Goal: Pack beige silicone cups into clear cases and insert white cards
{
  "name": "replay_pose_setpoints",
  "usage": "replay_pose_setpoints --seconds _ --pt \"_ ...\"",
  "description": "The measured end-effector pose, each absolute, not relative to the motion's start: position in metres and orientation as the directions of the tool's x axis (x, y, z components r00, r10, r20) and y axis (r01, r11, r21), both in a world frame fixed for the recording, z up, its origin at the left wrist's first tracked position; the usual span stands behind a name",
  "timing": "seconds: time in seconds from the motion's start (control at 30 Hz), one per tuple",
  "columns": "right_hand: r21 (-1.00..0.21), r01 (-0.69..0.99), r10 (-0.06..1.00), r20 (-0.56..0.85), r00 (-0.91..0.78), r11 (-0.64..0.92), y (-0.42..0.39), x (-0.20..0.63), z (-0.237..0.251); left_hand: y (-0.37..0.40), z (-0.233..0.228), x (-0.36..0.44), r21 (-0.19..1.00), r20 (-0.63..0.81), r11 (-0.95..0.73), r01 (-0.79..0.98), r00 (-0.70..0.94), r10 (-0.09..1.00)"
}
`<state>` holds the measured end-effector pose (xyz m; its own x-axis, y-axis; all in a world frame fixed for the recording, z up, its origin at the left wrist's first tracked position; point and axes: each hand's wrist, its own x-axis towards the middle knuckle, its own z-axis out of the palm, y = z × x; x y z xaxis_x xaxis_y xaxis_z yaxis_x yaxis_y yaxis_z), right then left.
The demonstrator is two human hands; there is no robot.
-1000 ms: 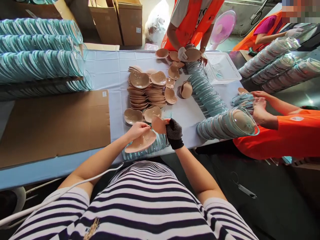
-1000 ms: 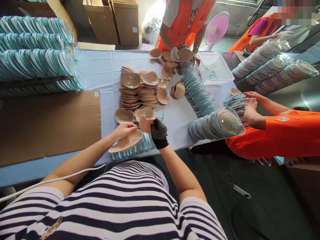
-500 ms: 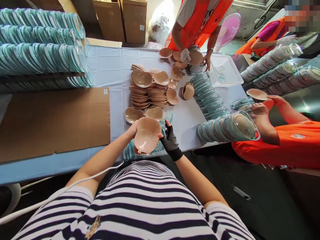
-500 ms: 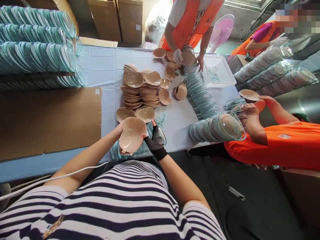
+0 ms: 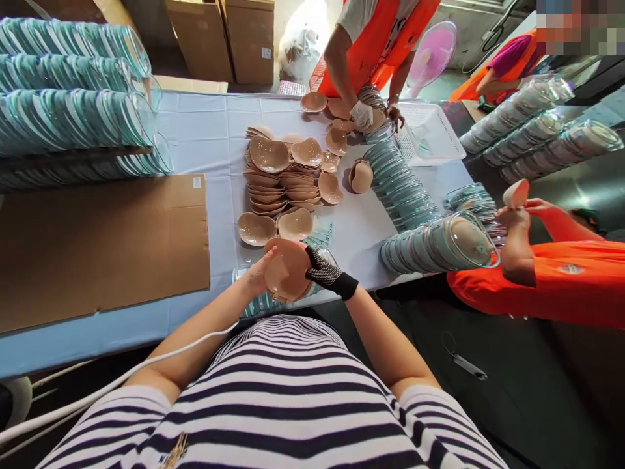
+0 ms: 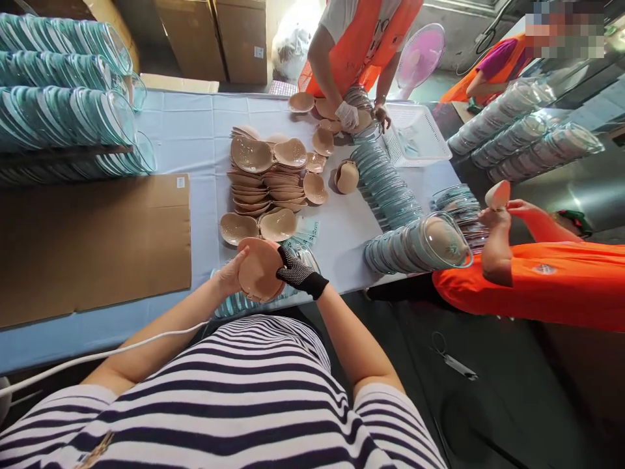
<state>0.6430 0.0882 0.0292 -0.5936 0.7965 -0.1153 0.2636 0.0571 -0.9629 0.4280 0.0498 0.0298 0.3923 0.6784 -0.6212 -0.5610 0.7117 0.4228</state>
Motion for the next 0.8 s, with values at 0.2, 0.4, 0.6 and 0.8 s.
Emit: replay_pose_setpoints --seconds 0.2,0.4,0.6,0.8 --pt "-0.661 0.749 0.923 -0.318 -0.216 -0.052 0.179 0.694 -0.001 0.046 0.007 0.427 0.474 -0.716 0.653 -0.591 0.172 0.676" --pt "-0.217 0.965 0.865 -0.446 -0.23 0.144 0.236 0.704 -0.075 0.051 0.003 0.443 0.29 -0.746 0.549 -0.784 0.174 0.643" --pt "-0.195 0.97 0.843 -0.49 -0.224 0.144 0.243 0.705 -0.088 0.06 0.011 0.445 0.246 -0.632 0.338 -0.908 0.115 0.767" --pt "-0.485 0.866 0.951 -0.307 -0.042 -0.118 0.255 0.721 -0.051 0.063 0.009 0.444 0.169 -0.661 0.385 -0.907 0.185 0.727"
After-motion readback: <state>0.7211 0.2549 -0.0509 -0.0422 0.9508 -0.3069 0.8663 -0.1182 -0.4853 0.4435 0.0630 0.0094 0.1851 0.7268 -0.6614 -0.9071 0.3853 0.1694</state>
